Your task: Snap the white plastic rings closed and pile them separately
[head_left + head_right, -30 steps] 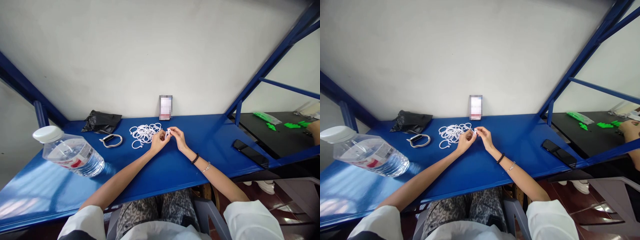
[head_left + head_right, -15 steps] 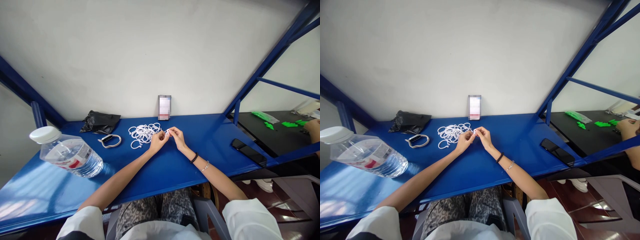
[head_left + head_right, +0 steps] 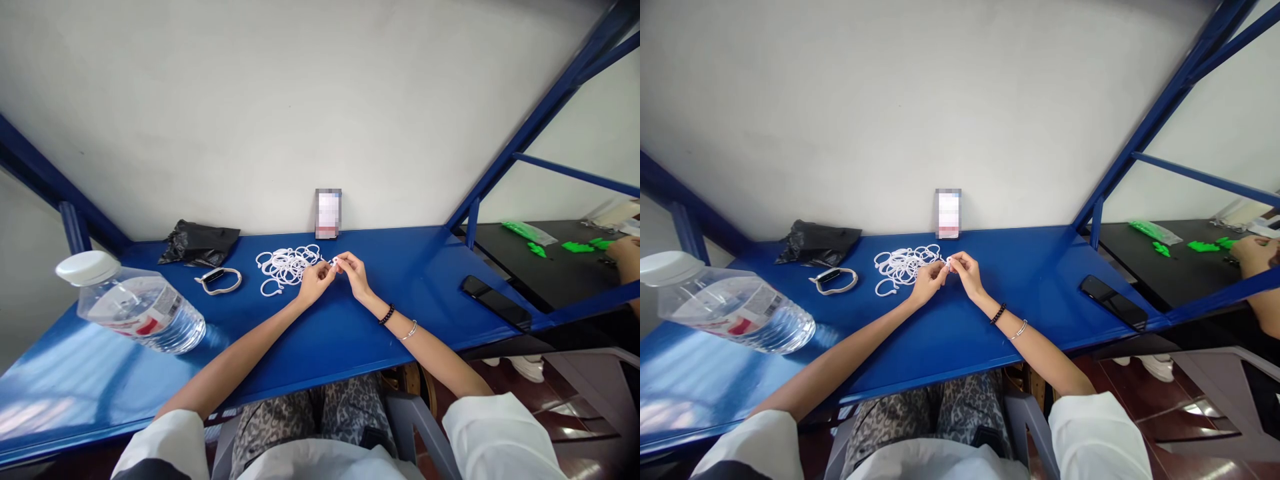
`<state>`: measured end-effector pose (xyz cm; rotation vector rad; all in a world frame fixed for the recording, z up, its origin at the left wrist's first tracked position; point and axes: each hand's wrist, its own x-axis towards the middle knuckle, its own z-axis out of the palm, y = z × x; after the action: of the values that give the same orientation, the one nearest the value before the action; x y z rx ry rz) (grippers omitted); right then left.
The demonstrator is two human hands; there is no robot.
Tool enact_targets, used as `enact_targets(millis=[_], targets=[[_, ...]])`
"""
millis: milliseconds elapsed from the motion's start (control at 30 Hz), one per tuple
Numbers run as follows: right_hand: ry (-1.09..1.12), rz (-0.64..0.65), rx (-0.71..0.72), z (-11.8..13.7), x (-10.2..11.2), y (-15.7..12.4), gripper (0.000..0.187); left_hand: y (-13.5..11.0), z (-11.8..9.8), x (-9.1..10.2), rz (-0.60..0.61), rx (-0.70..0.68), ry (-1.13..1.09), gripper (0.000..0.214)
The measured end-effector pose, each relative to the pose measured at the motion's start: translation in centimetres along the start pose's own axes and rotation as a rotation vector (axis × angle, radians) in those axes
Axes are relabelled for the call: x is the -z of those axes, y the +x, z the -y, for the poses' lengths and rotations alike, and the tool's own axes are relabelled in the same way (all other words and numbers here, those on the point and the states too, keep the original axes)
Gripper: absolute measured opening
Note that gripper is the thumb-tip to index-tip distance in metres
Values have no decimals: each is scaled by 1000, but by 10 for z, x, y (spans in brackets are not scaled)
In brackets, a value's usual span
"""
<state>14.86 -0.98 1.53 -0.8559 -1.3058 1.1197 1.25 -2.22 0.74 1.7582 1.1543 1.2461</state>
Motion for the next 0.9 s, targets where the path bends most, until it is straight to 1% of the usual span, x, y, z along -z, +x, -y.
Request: enact_targets(millis=[233,400,633,767,900], targets=[[9,3,-19,-4,1,0,20,1,2,-1,-16,20,-17,39],[21,2,-16,-5,2,1,17,1,0,-2,-21,35,-26,32],[-22,9,-18,-5,4,1,19,2,4,-3,-8,55,-114,44],[38,50,-3,-4,3,1,17,3,5,-4,-8,40,-135,47],[88,51,6,-4,3,1,17,2,1,-4,-11,37,-125,46]])
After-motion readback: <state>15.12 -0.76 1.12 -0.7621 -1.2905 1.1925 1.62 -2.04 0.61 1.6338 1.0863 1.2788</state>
